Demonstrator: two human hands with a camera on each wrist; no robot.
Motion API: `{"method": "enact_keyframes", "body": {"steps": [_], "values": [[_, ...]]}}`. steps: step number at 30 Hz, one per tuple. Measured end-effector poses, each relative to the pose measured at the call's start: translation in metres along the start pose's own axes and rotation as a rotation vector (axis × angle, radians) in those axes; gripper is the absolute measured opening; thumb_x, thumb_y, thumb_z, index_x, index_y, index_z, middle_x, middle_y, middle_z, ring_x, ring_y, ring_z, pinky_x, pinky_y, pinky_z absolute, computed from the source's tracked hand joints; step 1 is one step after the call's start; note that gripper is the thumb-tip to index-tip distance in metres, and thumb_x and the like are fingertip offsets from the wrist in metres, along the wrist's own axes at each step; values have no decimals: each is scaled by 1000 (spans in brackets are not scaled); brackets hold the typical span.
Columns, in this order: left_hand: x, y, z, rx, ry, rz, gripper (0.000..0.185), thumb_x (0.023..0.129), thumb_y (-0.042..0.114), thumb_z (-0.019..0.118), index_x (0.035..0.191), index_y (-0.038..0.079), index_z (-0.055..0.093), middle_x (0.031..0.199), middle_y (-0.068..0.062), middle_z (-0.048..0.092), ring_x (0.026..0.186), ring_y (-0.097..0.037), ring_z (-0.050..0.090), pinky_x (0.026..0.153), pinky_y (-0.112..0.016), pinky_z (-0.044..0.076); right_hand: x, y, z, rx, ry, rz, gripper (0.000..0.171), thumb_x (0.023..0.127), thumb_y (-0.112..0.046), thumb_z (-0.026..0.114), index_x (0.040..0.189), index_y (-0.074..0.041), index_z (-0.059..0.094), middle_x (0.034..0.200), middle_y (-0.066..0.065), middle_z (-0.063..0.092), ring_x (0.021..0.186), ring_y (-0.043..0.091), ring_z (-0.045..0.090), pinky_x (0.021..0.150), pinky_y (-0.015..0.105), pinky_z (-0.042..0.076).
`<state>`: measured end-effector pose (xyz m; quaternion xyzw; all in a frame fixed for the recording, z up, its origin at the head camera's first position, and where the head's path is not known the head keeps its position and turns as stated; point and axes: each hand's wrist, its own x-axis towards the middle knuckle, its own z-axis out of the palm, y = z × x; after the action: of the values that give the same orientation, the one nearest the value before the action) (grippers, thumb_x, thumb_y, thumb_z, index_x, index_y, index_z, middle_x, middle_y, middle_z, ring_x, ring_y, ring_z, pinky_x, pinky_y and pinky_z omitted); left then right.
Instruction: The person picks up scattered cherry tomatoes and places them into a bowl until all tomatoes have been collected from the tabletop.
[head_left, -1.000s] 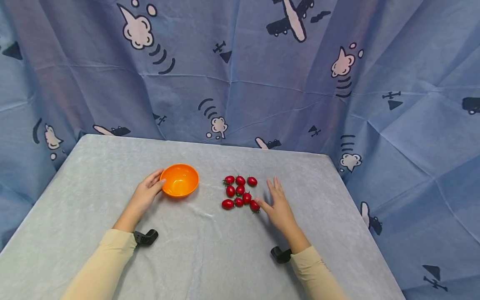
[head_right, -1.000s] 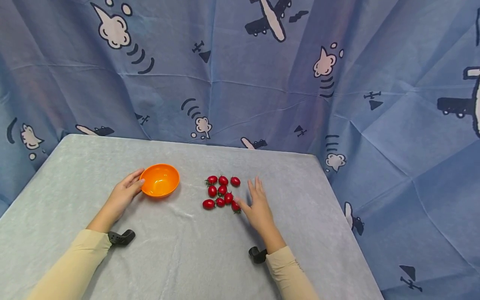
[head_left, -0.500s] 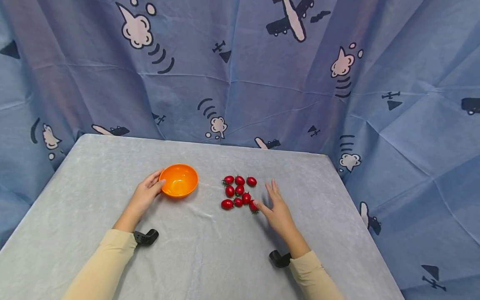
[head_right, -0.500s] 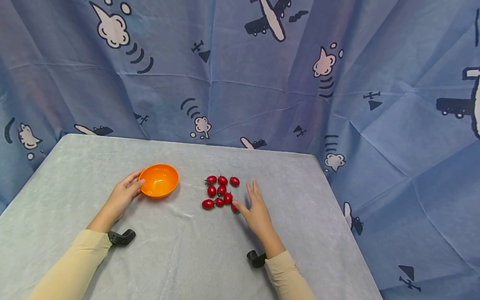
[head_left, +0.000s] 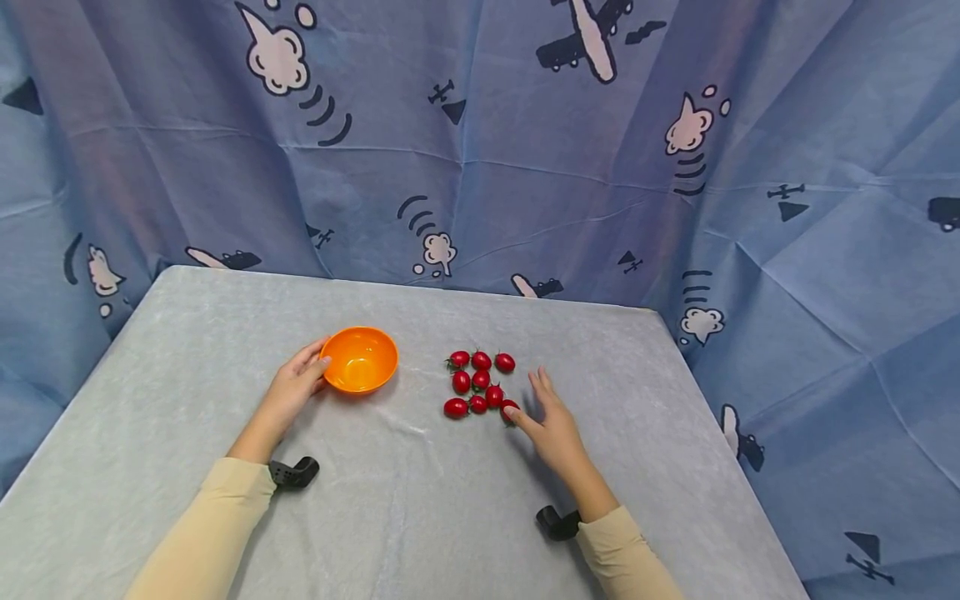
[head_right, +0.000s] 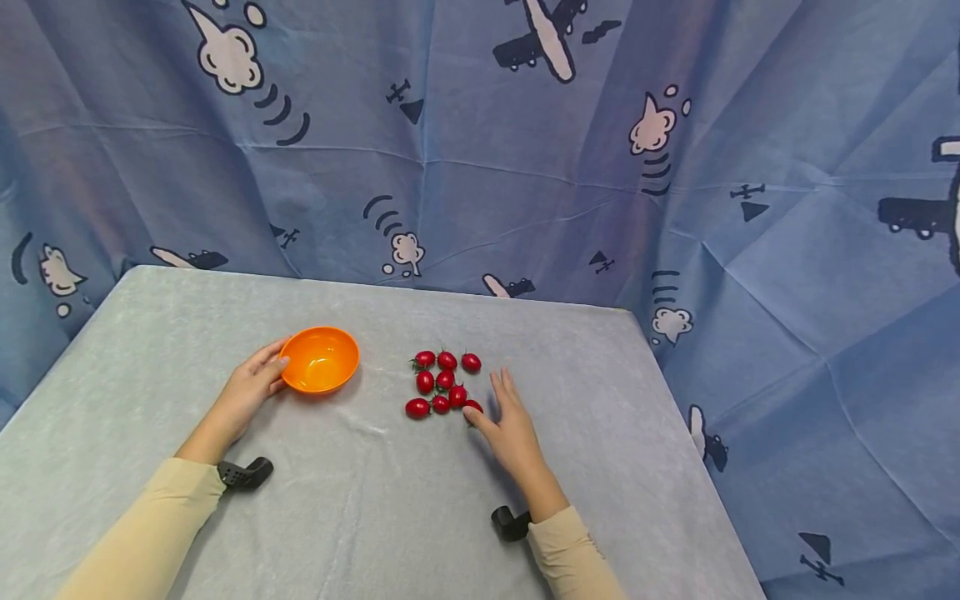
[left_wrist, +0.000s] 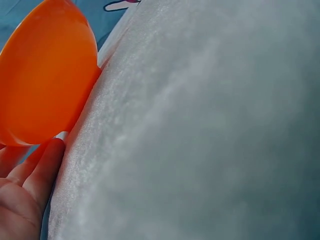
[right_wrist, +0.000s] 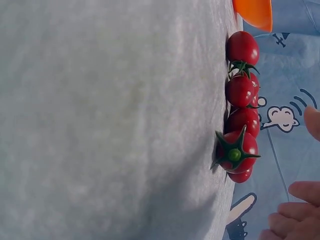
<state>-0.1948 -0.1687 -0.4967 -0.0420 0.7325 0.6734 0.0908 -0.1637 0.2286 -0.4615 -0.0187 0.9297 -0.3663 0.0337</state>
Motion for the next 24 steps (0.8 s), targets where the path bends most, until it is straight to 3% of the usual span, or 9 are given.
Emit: {"method": "enact_keyframes", "body": {"steps": [4, 8, 24], "values": [[0, 0, 0, -31, 1, 8, 59, 106, 32, 43, 158, 10, 26, 162, -14, 29, 129, -8, 51, 86, -5, 47, -1, -1, 0, 21, 25, 10, 81, 91, -35, 72, 155, -6, 32, 165, 13, 24, 152, 34, 23, 121, 54, 24], [0, -1, 0, -53, -1, 17, 57, 107, 30, 42, 158, 8, 27, 162, -15, 30, 104, 13, 52, 86, -5, 47, -2, 0, 0, 37, 21, 32, 82, 90, -34, 73, 155, -6, 32, 164, 12, 26, 151, 32, 25, 121, 52, 25], [0, -1, 1, -55, 0, 8, 57, 107, 32, 42, 158, 10, 28, 163, -12, 30, 107, 11, 51, 88, -5, 46, -3, 7, 11, 70, 25, 57, 80, 89, -31, 74, 153, -3, 35, 161, 15, 31, 150, 32, 28, 122, 50, 25]]}}
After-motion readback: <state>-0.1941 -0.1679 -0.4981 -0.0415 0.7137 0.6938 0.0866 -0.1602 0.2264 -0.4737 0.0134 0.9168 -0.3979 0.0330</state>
